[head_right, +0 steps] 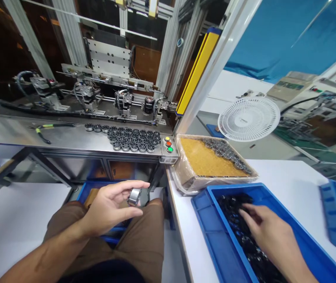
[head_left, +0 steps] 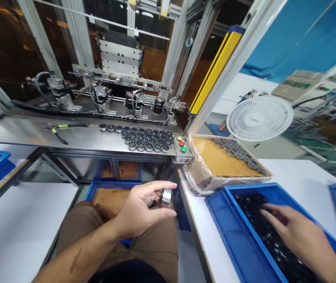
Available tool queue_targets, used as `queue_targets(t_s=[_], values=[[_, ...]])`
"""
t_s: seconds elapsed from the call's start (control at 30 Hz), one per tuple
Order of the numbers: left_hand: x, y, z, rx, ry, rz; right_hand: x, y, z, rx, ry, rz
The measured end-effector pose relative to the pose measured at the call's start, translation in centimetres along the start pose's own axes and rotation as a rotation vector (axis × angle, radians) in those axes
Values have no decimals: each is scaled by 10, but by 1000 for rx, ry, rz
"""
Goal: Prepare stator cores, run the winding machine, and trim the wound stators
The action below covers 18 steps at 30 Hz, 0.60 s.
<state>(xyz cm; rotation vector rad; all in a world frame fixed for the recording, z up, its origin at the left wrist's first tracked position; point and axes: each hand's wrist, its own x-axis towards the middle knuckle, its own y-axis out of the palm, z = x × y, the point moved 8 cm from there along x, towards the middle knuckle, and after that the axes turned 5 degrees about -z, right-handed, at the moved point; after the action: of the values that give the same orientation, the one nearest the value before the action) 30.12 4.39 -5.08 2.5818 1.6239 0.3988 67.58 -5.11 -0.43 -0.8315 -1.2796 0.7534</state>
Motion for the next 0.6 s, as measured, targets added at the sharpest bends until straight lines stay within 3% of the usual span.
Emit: queue_targets(t_s=[0.13, 0.2, 0.27, 0.37, 0.6], values=[[-3, 4, 6, -57, 3, -13, 17, -21, 124, 297, -201, -61], [-4, 9, 7, -98, -8, -1, 12, -20, 186, 550, -368, -57], [-6, 13, 6, -111, -22, 16, 0, -13, 227, 734, -509, -36], [-11, 19, 3, -93, -13, 39, -16, 0, 249, 852, -611, -66], [-13, 29, 16, -23, 14, 55, -23, 12, 241, 854, -611, -132]])
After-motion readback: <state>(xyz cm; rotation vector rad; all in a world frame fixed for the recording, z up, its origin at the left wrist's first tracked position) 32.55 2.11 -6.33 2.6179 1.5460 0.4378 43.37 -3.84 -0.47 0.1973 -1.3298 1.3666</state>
